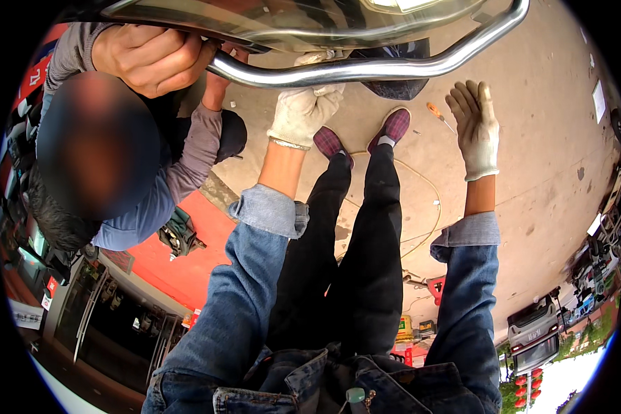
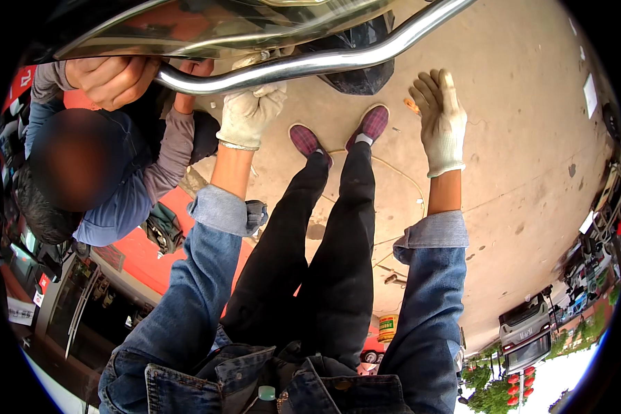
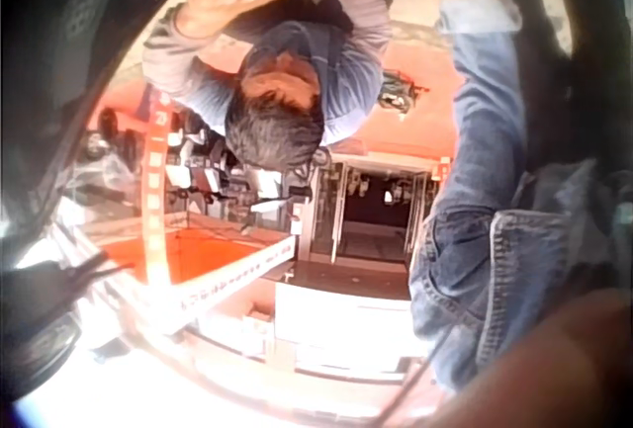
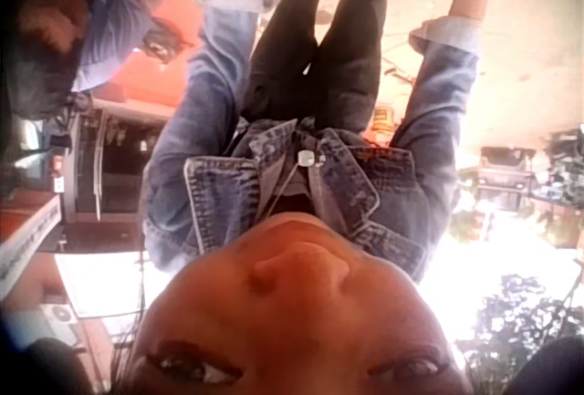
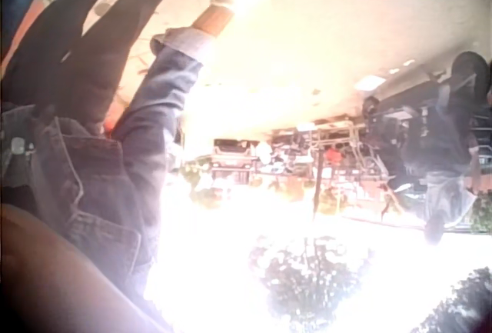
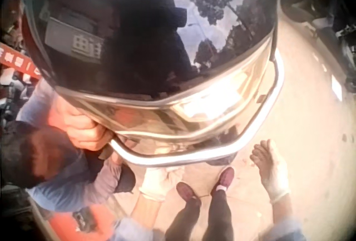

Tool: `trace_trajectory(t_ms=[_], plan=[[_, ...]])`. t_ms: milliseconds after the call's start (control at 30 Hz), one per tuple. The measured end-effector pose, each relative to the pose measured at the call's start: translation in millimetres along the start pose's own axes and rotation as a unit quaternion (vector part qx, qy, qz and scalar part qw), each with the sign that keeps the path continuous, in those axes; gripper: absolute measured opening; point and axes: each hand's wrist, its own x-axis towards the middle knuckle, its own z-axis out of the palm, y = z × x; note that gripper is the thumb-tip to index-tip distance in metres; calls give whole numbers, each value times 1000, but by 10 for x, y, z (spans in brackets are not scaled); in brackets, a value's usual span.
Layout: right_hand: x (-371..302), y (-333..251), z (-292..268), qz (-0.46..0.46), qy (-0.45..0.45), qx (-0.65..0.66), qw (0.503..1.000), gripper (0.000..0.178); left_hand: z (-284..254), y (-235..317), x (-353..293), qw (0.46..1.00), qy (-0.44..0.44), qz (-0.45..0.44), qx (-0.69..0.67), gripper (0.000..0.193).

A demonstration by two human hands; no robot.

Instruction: The person positions a chrome bumper onto the front of a black scooter and secures it with bolts. They use a screwdriver to tighten the fasteners while another person assists by holding the bumper in place.

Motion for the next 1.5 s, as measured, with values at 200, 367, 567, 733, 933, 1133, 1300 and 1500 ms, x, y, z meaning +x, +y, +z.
trace_trajectory(t_ms=[200, 367, 567, 733, 933, 1133, 1300, 1500], plan=[[-124, -399, 1196, 59, -86, 230, 968, 64, 173, -101, 3, 996, 80, 24, 19, 11], [-148, -340, 1540, 7, 153, 82, 985, 44, 9, 1, -12, 999, -12, 7, 34, 16], [-47, -362, 1664, -66, 292, -98, 949, 43, 134, -36, 29, 998, 44, -30, -17, 15], [362, -954, 1397, -99, 184, -198, 958, 65, 134, -3, 12, 996, 83, -30, 21, 10], [1169, -1074, 879, -172, 282, -618, 714, 58, 410, -79, 22, 963, 177, 8, 203, 9], [1348, -1429, 1135, -308, 235, -669, 634, 30, 325, -25, 42, 987, 114, -32, 107, 13], [1291, -1504, 1025, -325, 226, -686, 610, 29, 336, -149, 22, 973, 167, -39, 156, 12], [1378, -1463, 1130, -342, 208, -687, 607, 29, 322, -114, 54, 964, 172, -6, 202, 13]])
